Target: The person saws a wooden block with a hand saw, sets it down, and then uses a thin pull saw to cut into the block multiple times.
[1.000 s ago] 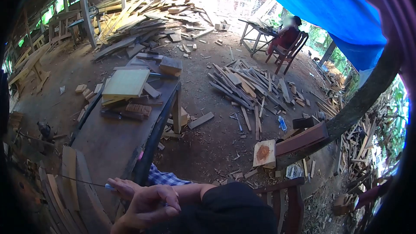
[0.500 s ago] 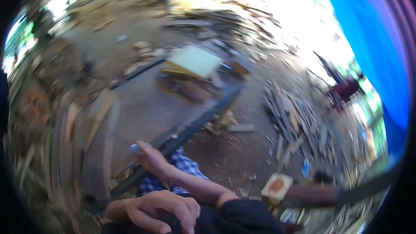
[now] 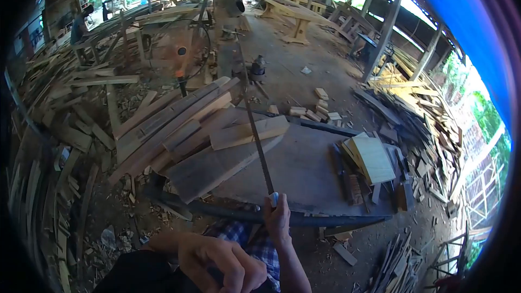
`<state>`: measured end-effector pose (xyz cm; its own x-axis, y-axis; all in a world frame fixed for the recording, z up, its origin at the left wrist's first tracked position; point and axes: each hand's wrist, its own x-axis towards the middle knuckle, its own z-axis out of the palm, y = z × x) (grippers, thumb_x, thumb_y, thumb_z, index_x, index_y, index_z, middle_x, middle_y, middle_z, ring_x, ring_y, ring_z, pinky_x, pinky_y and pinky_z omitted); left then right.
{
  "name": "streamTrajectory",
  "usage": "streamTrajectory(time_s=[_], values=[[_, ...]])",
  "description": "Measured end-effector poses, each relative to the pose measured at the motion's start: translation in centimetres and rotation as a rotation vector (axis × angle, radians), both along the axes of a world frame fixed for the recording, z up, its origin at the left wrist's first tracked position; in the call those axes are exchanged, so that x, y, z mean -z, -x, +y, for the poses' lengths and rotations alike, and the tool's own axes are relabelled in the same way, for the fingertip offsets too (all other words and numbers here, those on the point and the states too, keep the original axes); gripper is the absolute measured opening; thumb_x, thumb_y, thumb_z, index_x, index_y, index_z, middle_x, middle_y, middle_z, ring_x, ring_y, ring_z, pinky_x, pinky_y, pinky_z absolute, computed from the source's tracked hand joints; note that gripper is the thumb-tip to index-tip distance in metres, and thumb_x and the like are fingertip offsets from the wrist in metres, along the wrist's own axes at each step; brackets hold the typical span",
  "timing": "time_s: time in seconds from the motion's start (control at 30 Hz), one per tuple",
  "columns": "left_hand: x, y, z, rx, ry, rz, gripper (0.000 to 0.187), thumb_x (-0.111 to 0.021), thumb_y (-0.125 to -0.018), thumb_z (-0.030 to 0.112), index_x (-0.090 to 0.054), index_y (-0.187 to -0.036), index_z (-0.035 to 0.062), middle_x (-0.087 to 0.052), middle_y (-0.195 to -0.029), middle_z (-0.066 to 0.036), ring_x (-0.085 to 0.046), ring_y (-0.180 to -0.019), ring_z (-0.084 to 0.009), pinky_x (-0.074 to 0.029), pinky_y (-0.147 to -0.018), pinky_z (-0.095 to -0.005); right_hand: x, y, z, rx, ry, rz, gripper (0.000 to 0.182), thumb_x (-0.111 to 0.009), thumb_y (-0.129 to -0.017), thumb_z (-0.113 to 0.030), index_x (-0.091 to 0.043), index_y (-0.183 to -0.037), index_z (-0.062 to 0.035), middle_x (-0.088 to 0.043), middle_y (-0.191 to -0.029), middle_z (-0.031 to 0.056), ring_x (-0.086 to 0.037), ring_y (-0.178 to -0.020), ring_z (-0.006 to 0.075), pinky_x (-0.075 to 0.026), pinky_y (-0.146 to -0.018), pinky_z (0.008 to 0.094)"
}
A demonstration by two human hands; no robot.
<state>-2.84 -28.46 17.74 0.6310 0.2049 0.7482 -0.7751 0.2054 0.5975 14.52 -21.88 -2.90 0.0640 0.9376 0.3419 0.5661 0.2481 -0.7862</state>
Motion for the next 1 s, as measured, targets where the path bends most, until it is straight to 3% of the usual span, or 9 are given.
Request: streamTrajectory(time_s=[0.23,0.3,0.47,0.57,0.63,0.77,0.9,1.0], values=[[0.6,0.8,-3.0,-0.078,-0.056,0.213,0.026,-0.063,-0.094,0.027,-0.067,-0.094,0.0013,-0.063,-0.087,-0.009,-0.059,-0.082,-0.0226,-0.045,-0.077,-0.0378,-0.6,0.4,0.1,0.011,-0.101,-0.063,0.026,-0.066,-0.090,-0.019,-0.045,-0.093,-0.0025,-0.059,-0.073,0.0248,-0.058,-0.072,0.0502,-0.045,-0.060,0.0494],[1.1,0.4,-3.5,-0.095,-0.051,0.258,0.027,-0.063,-0.094,0.028,-0.067,-0.094,0.0010,-0.063,-0.087,-0.010,-0.060,-0.082,-0.0230,-0.045,-0.077,-0.0381,-1.6,0.6,-0.5,0.022,0.023,-0.012,0.026,-0.066,-0.090,-0.018,-0.046,-0.094,-0.0023,-0.059,-0.073,0.0252,-0.058,-0.071,0.0500,-0.046,-0.061,0.0499],[4.0,-2.4,-3.2,-0.119,-0.031,0.359,0.031,-0.061,-0.095,0.031,-0.067,-0.093,0.0003,-0.063,-0.086,-0.011,-0.060,-0.081,-0.0241,-0.045,-0.076,-0.0386,-0.2,0.2,-0.1,-0.024,-0.009,-0.064,0.025,-0.064,-0.090,-0.017,-0.045,-0.093,-0.0016,-0.059,-0.072,0.0252,-0.058,-0.067,0.0477,-0.045,-0.059,0.0489],[6.4,-5.9,-2.4,-0.153,-0.072,0.446,0.034,-0.060,-0.095,0.033,-0.067,-0.093,-0.0001,-0.064,-0.086,-0.012,-0.060,-0.081,-0.0248,-0.046,-0.075,-0.0390,-0.2,0.7,-0.3,-0.025,0.120,0.118,0.025,-0.064,-0.091,-0.017,-0.045,-0.093,-0.0012,-0.058,-0.072,0.0243,-0.057,-0.065,0.0466,-0.045,-0.058,0.0478],[8.0,-8.0,-2.4,-0.166,-0.123,0.515,0.035,-0.060,-0.095,0.034,-0.067,-0.093,-0.0004,-0.064,-0.086,-0.013,-0.060,-0.081,-0.0252,-0.046,-0.075,-0.0392,0.7,0.1,0.5,0.000,-0.020,-0.051,0.024,-0.063,-0.092,-0.017,-0.046,-0.094,-0.0008,-0.057,-0.072,0.0237,-0.057,-0.065,0.0465,-0.045,-0.059,0.0481],[10.0,-11.5,-2.4,-0.186,-0.230,0.621,0.038,-0.058,-0.095,0.036,-0.067,-0.093,-0.0009,-0.064,-0.085,-0.014,-0.061,-0.080,-0.0261,-0.046,-0.074,-0.0396,0.8,-0.1,0.9,0.024,-0.052,-0.149,0.026,-0.064,-0.091,-0.019,-0.045,-0.094,-0.0006,-0.057,-0.074,0.0248,-0.057,-0.069,0.0476,-0.044,-0.060,0.0488],[10.8,-13.7,-2.7,-0.183,-0.287,0.660,0.042,-0.057,-0.096,0.039,-0.068,-0.092,-0.0015,-0.065,-0.085,-0.015,-0.061,-0.080,-0.0269,-0.047,-0.073,-0.0401,0.1,0.2,0.9,0.012,-0.003,-0.070,0.026,-0.065,-0.091,-0.018,-0.045,-0.093,-0.0007,-0.058,-0.075,0.0255,-0.057,-0.069,0.0481,-0.044,-0.060,0.0488],[11.1,-14.7,-3.1,-0.160,-0.308,0.663,0.044,-0.056,-0.096,0.041,-0.068,-0.092,-0.0019,-0.065,-0.085,-0.016,-0.061,-0.079,-0.0276,-0.047,-0.073,-0.0404,1.3,-0.2,1.1,0.033,-0.043,-0.153,0.024,-0.064,-0.092,-0.017,-0.045,-0.093,-0.0008,-0.057,-0.074,0.0256,-0.057,-0.068,0.0477,-0.044,-0.059,0.0481]])
